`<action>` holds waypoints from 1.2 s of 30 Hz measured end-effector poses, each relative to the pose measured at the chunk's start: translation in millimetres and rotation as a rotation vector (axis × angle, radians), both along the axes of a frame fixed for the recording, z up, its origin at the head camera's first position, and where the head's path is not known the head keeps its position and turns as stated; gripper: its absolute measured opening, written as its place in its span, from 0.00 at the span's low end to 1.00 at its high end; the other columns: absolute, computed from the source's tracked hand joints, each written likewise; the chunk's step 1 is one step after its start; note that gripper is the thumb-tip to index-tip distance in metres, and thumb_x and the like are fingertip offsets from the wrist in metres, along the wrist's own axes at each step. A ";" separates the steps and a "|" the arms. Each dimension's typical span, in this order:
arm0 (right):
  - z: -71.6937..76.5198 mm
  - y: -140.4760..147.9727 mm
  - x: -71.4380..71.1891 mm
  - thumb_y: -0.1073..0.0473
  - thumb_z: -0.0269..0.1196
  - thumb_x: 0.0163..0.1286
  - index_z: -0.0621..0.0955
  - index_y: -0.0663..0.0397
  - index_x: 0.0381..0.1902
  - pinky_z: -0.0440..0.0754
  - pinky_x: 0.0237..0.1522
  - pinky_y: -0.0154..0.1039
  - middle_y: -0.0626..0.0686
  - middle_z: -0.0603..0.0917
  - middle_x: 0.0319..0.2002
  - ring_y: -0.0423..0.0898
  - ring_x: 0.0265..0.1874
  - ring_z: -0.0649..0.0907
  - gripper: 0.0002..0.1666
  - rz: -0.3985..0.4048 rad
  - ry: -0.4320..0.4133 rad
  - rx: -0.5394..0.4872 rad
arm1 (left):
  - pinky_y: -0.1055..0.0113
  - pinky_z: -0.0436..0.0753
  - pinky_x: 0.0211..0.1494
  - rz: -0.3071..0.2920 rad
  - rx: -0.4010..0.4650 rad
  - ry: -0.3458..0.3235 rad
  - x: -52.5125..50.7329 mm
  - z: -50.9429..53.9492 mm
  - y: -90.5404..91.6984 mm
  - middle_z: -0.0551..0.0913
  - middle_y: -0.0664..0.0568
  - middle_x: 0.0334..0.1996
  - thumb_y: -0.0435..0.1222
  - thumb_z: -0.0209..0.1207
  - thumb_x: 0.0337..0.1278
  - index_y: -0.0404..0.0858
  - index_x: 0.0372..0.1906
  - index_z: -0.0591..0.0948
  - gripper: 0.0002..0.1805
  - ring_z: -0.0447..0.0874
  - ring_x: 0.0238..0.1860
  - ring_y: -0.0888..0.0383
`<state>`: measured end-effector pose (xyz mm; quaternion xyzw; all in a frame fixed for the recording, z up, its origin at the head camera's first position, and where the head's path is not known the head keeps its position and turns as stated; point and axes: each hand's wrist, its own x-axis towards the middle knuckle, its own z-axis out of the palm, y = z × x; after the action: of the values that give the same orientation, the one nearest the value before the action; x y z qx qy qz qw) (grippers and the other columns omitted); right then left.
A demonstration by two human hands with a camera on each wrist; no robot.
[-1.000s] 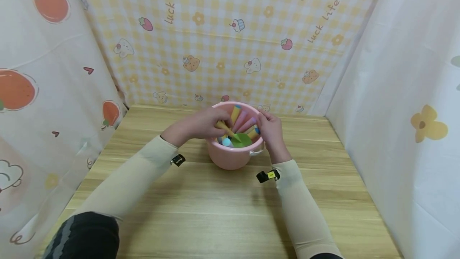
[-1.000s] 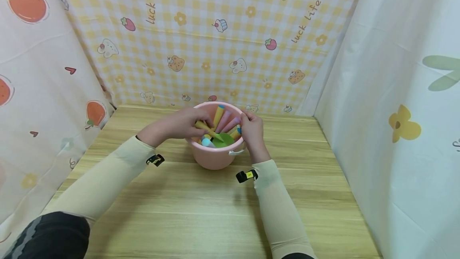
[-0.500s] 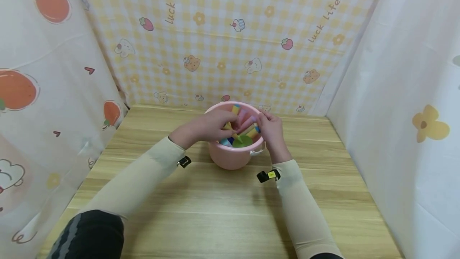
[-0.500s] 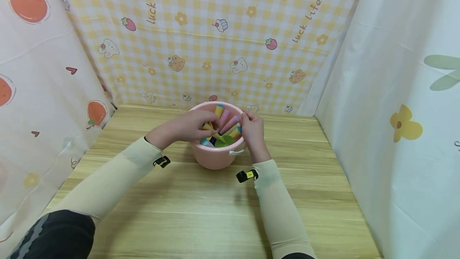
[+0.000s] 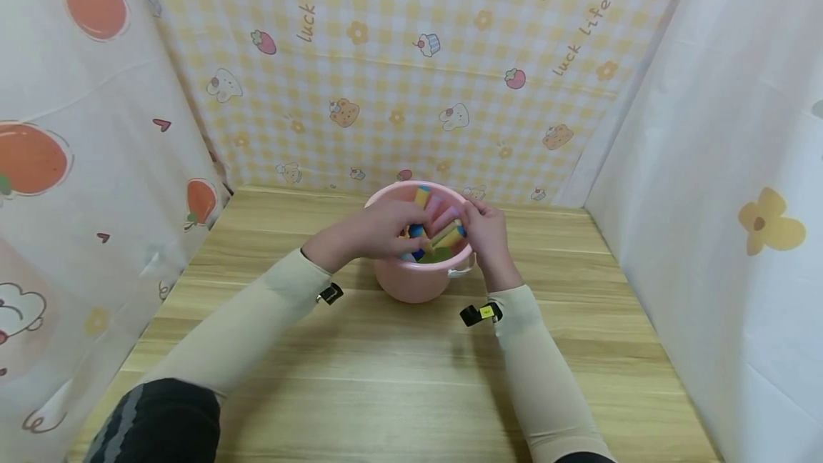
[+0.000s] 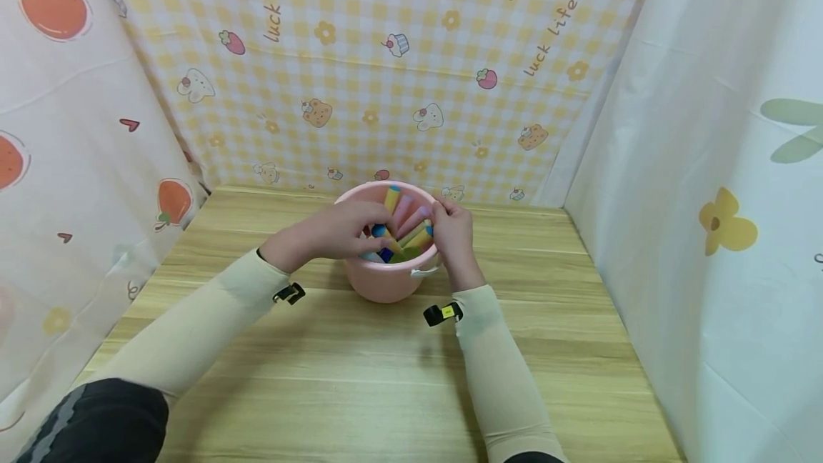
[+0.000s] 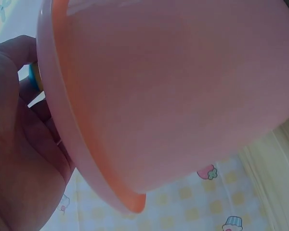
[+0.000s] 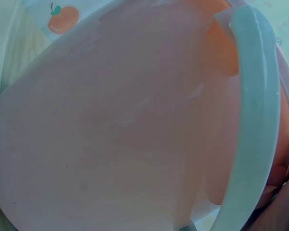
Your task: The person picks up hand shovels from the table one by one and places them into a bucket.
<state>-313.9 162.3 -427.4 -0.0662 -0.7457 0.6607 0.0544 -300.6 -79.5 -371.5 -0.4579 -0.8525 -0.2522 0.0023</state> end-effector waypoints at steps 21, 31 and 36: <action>1.8 -0.6 -2.6 0.52 0.60 0.87 0.87 0.54 0.69 0.83 0.33 0.29 0.53 0.86 0.39 0.43 0.34 0.82 0.22 -0.007 0.007 0.015 | 0.55 0.89 0.58 0.021 0.060 -0.072 3.4 7.9 -20.3 0.88 0.59 0.50 0.43 0.66 0.81 0.45 0.56 0.88 0.10 0.87 0.50 0.61; 11.5 14.0 1.6 0.40 0.56 0.88 0.84 0.56 0.72 0.86 0.36 0.32 0.58 0.87 0.52 0.44 0.39 0.84 0.32 0.096 -0.078 0.180 | 0.42 0.82 0.70 0.303 0.106 -0.095 11.5 3.9 -63.4 0.86 0.49 0.65 0.52 0.60 0.84 0.44 0.67 0.85 0.22 0.82 0.67 0.46; 23.6 32.5 9.1 0.25 0.49 0.85 0.84 0.57 0.67 0.86 0.30 0.40 0.59 0.85 0.39 0.48 0.29 0.83 0.44 0.201 -0.110 0.372 | 0.38 0.72 0.80 0.384 0.131 -0.073 18.6 -1.9 -82.9 0.79 0.50 0.75 0.56 0.58 0.84 0.45 0.75 0.81 0.29 0.73 0.78 0.46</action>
<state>-304.8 194.8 -403.9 -0.0163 -0.8594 0.5094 -0.0412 -282.0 -162.4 -373.4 -0.2764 -0.9054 -0.3185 0.0494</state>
